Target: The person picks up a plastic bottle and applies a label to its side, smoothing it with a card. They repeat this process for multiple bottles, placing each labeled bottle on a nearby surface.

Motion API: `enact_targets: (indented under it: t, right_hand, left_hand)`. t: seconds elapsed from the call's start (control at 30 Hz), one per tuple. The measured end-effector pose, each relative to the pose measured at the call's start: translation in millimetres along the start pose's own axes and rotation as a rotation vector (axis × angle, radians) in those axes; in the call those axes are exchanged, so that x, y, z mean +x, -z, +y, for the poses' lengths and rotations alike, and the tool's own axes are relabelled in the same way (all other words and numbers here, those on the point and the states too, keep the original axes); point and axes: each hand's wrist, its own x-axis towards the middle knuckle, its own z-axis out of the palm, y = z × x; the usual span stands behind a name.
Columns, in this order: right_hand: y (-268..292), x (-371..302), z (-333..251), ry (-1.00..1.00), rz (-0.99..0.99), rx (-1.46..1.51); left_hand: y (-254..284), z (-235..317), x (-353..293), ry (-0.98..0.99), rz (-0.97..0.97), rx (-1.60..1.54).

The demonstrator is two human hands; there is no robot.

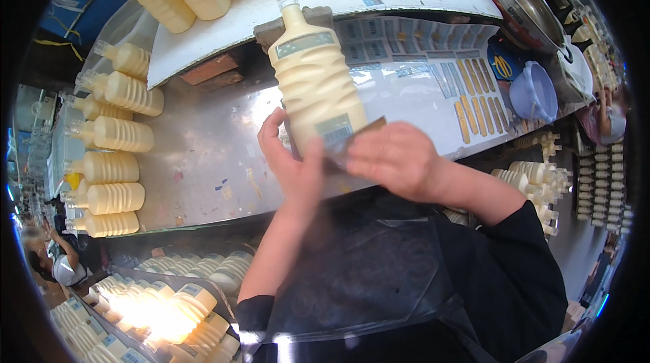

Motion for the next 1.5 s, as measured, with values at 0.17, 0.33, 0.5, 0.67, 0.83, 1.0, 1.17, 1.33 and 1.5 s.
enact_targets:
  t: [0.17,0.33,0.5,0.67,0.83,1.0,1.17,1.33,1.5]
  right_hand:
    - [2.1,23.6,-6.3,-0.038,0.064,-0.072]
    - [-12.8,23.2,-10.3,0.016,-0.036,-0.052]
    - [-12.2,36.0,-18.8,0.023,-0.074,-0.044]
    - [-30.2,38.2,-20.1,0.055,-0.042,-0.044]
    - [-6.7,32.7,1.7,-0.155,0.013,-0.085]
    - [-9.3,15.0,-5.6,-0.086,0.047,-0.061]
    - [-10.3,17.9,-13.8,-0.255,0.042,0.074]
    - [-18.8,37.3,-20.4,-0.479,0.036,0.077]
    - [-19.4,11.8,15.5,-0.605,0.22,-0.033]
  left_hand:
    - [0.5,2.7,0.4,0.048,0.051,-0.077]
    - [11.8,10.4,11.0,0.089,0.137,-0.112]
    - [18.6,12.0,10.0,0.082,0.166,-0.12]
    - [17.2,7.5,8.8,0.087,0.135,-0.181]
    - [14.8,9.4,3.3,0.078,0.106,-0.153]
    - [7.6,9.6,5.4,0.064,0.054,-0.175]
    - [5.9,8.6,4.2,0.064,0.008,-0.163]
    - [-1.3,12.3,-2.3,0.046,-0.037,0.129]
    - [-5.7,16.0,-3.2,0.023,-0.122,0.261]
